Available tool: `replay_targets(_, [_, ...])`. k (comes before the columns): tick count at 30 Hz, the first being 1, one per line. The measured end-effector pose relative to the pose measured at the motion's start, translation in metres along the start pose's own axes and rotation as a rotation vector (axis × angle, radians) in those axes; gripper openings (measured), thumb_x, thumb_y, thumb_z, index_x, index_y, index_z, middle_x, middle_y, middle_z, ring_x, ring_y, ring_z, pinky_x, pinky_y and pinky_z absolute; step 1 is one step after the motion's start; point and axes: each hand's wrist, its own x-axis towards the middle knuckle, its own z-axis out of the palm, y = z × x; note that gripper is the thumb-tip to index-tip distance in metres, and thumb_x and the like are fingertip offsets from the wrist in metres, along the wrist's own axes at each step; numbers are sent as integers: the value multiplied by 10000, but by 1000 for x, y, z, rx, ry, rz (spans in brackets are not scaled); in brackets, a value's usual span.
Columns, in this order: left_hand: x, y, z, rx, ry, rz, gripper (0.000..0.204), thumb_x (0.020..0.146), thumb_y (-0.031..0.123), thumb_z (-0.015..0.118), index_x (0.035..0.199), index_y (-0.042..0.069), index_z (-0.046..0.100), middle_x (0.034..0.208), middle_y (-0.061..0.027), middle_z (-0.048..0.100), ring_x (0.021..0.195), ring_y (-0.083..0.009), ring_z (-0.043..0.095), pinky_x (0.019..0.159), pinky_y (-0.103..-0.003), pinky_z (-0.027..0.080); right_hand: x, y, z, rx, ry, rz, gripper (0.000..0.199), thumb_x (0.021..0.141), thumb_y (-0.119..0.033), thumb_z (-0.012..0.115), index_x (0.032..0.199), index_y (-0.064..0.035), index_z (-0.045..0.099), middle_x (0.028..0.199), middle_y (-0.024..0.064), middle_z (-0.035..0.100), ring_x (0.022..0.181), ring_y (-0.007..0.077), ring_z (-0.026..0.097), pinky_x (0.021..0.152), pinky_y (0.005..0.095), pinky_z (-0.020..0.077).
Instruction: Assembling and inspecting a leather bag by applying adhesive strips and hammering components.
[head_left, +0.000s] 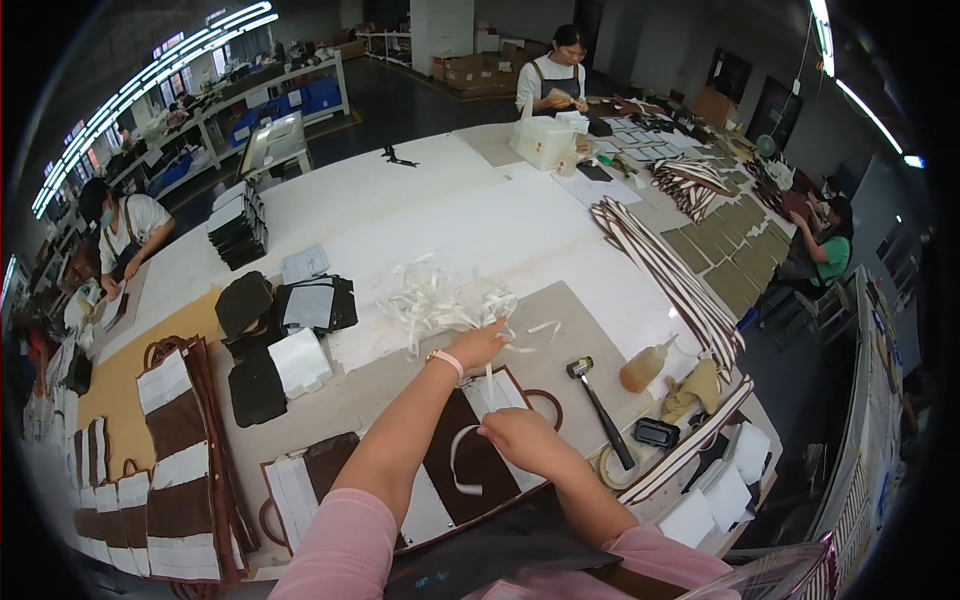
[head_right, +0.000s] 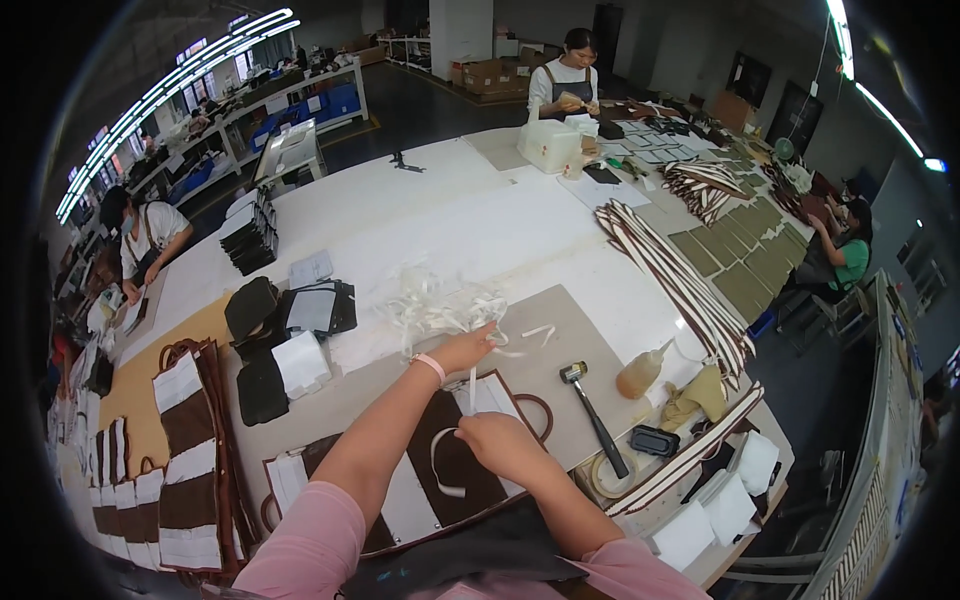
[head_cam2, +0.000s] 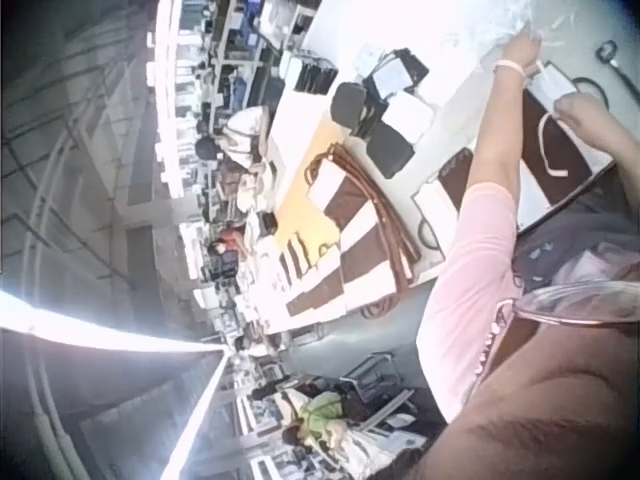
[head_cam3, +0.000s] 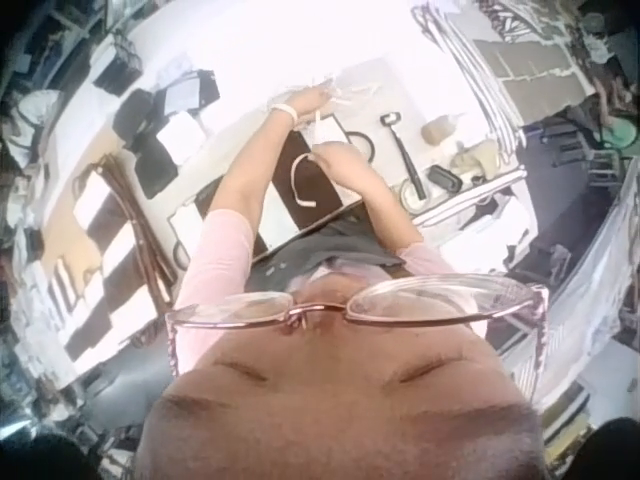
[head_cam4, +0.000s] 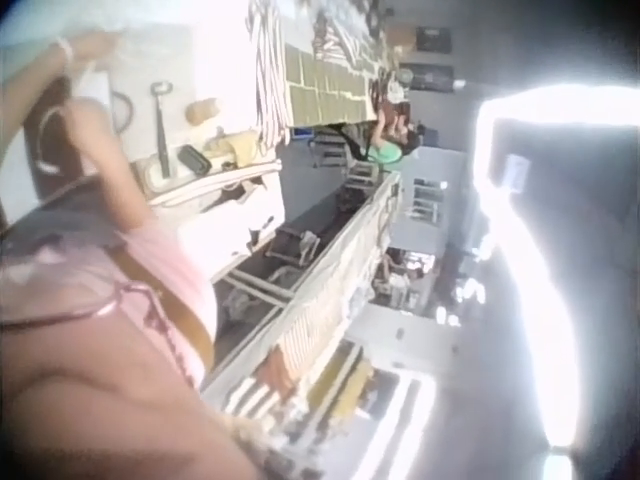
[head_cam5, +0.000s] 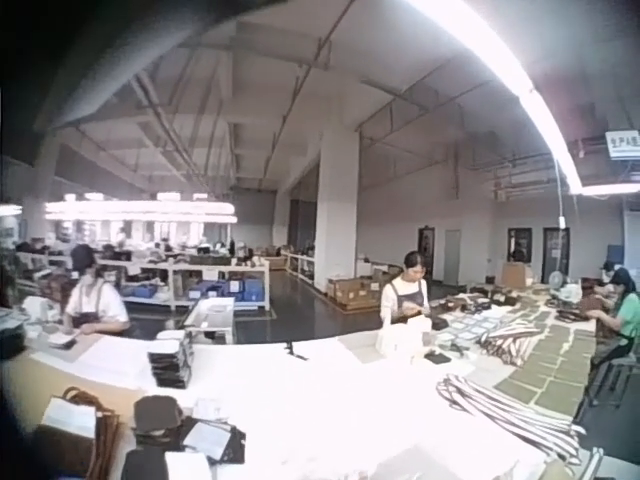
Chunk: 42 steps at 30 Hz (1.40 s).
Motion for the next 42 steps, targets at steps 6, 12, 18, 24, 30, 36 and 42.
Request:
replay_targets(6, [1, -39, -5, -183, -6, -39, 513, 1039, 384, 450, 1537, 265, 406, 1409, -212, 566, 1344, -384, 497, 1151, -455, 355, -69, -29, -92, 1162, 45, -446, 229, 974, -198, 613, 1028, -15, 739, 780, 157, 605, 732, 311, 603, 683, 391, 473])
replay_targets(12, [-75, 49, -37, 70, -136, 52, 540, 1016, 266, 505, 1544, 285, 393, 1271, -221, 647, 1079, -354, 643, 1009, -413, 464, -55, -22, -86, -86, 647, 328, 205, 926, -73, 633, 1092, -25, 742, 765, 118, 616, 663, 258, 607, 610, 369, 461])
replay_targets(18, [-115, 64, -79, -387, 12, -154, 658, 1000, 178, 554, 1590, 291, 286, 1330, -235, 619, 1236, -321, 609, 1041, -396, 453, -28, -37, -42, -1, 727, 39, 257, 875, -77, 679, 1131, -63, 704, 717, 106, 602, 613, 301, 600, 564, 411, 472])
replay_targets(24, [-114, 56, -83, -593, 556, 272, 524, 1056, 240, 505, 1554, 130, 387, 1478, -129, 519, 1379, -246, 468, 1166, -351, 322, -36, -66, -33, -12, 717, -34, 246, 854, -51, 670, 1098, -46, 700, 759, 107, 614, 662, 298, 614, 587, 411, 482])
replay_targets(30, [-217, 99, -62, -1199, -344, 236, 542, 1078, 464, 426, 1366, 34, 587, 966, -53, 693, 774, -82, 570, 760, -233, 470, -57, -69, -40, -223, 758, 62, 262, 830, -40, 683, 1090, -51, 701, 908, 108, 611, 811, 302, 611, 697, 413, 460])
replay_targets(36, [-318, 94, -83, -744, 201, -44, 211, 972, 165, 648, 1137, 46, 705, 796, 51, 597, 708, -42, 482, 656, -200, 400, -55, -62, -37, -168, 784, -117, 249, 842, 2, 659, 1084, -39, 705, 848, 93, 612, 808, 309, 596, 747, 423, 449])
replay_targets(42, [-410, 45, -103, -635, 430, -171, 143, 911, 52, 694, 1043, 21, 737, 853, 17, 641, 757, -50, 518, 691, -212, 425, -63, -48, -38, 637, -205, 172, 172, 978, -113, 626, 1077, -11, 724, 651, -36, 547, 585, 49, 457, 539, 253, 388])
